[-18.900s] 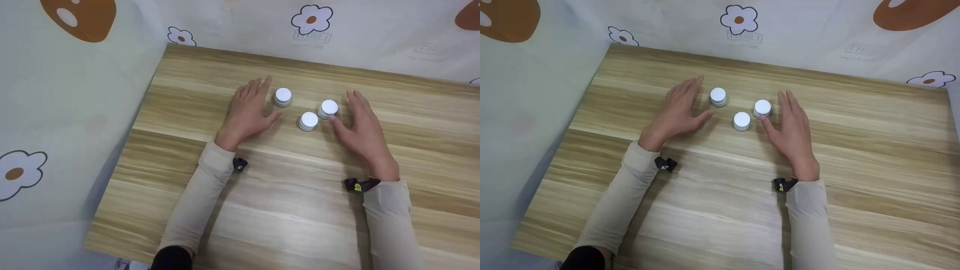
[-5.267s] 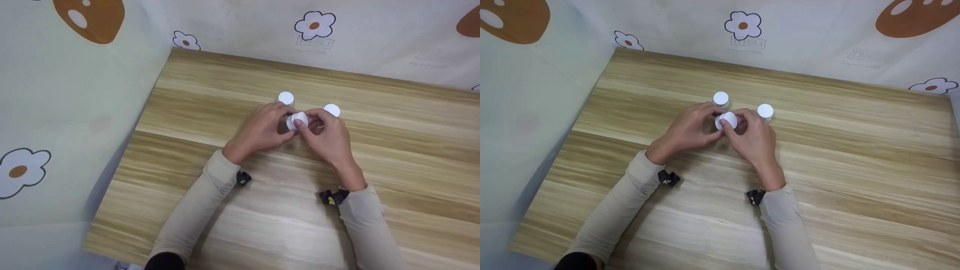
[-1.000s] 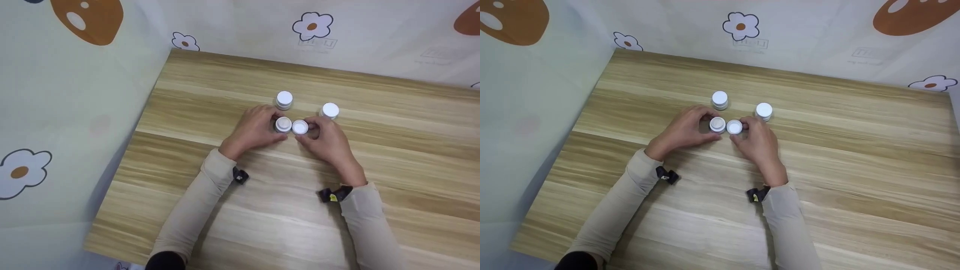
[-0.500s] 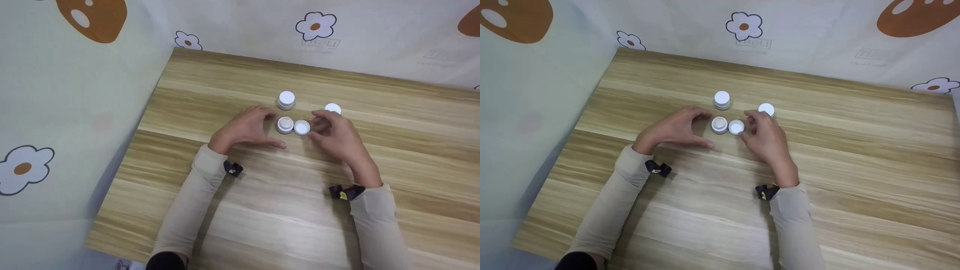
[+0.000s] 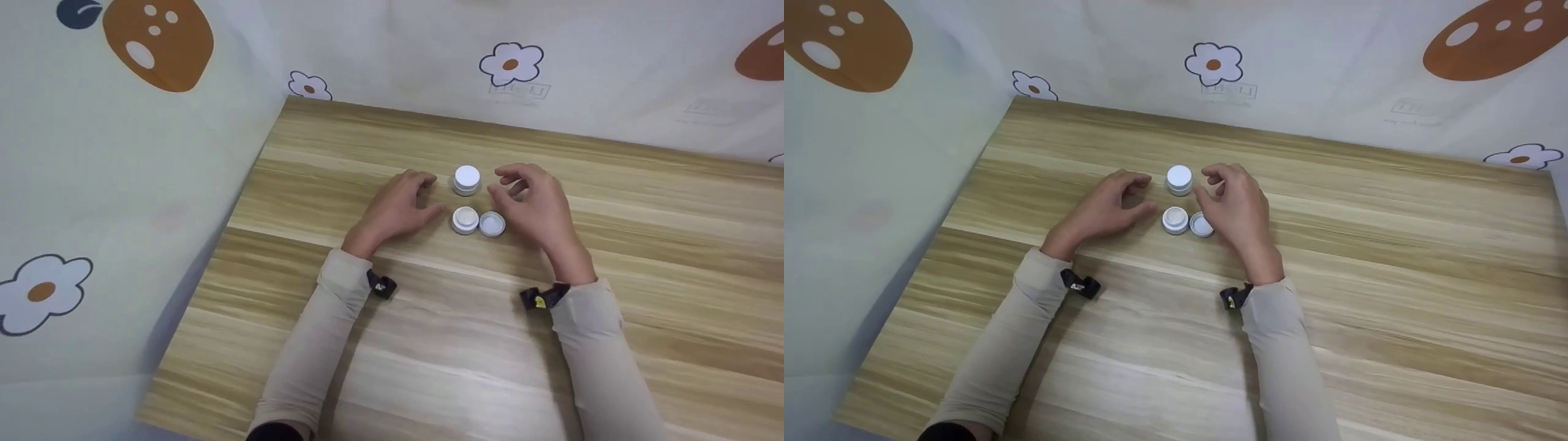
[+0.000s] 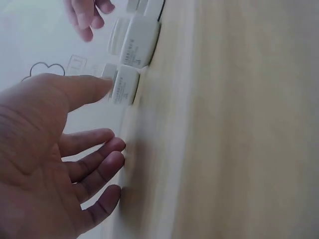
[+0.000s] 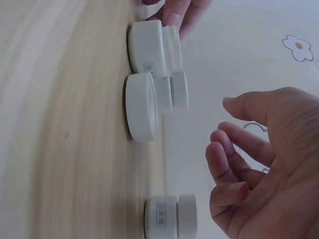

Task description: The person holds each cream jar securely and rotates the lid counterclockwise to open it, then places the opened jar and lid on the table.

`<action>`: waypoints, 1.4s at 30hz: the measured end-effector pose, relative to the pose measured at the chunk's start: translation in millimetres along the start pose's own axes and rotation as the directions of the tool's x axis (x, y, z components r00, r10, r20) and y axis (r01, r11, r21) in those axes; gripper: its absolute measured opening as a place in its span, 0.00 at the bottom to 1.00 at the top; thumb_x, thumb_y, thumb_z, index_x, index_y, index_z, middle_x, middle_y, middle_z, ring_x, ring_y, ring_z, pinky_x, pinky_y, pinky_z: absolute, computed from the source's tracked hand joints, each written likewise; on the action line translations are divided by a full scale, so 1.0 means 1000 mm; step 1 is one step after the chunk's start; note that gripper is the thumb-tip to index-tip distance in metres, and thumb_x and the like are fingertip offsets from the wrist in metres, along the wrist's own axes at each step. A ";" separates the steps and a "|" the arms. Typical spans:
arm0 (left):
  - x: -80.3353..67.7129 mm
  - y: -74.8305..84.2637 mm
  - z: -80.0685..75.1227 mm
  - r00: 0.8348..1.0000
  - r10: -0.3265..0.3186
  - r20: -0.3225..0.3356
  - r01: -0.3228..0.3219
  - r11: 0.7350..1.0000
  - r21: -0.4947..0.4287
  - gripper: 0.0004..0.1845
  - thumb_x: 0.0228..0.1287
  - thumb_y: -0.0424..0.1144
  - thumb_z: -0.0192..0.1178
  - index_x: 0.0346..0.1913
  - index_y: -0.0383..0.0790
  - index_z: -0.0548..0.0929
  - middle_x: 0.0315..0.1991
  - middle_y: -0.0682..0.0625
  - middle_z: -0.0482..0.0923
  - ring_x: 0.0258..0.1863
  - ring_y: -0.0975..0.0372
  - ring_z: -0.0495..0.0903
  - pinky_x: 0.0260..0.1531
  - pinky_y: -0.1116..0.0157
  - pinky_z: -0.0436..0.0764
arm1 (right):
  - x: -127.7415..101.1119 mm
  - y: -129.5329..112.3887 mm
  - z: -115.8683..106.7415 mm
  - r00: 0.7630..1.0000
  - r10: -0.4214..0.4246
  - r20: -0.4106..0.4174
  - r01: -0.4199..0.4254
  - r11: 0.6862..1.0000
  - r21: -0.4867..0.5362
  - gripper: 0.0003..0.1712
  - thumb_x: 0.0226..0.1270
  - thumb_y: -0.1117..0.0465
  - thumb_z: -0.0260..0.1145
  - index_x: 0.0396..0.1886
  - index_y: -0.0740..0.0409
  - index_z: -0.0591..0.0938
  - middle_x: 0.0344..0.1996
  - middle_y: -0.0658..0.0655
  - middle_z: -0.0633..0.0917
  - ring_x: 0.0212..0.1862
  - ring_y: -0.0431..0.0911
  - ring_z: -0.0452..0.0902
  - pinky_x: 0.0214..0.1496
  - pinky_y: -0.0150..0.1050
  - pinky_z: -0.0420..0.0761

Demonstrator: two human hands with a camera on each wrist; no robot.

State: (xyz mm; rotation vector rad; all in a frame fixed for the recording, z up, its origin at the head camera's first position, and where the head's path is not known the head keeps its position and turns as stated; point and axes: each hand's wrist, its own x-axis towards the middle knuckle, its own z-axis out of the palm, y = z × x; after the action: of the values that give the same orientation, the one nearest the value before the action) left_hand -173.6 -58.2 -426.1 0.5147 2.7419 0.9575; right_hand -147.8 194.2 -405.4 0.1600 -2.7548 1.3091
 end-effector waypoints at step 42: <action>0.008 0.031 0.003 0.998 0.002 -0.056 0.005 0.991 0.134 0.39 0.70 0.58 0.67 0.78 0.46 0.71 0.75 0.48 0.73 0.76 0.54 0.71 0.75 0.53 0.71 | 0.019 -0.008 0.023 0.997 0.027 0.078 -0.014 0.986 -0.164 0.25 0.65 0.53 0.73 0.58 0.61 0.87 0.46 0.62 0.91 0.40 0.51 0.87 0.41 0.40 0.77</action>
State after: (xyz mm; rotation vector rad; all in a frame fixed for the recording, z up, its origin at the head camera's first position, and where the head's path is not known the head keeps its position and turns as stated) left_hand -171.9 -30.8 -409.8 0.5153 2.8706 0.8020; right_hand -166.7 170.2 -411.5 0.1768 -2.9230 1.0974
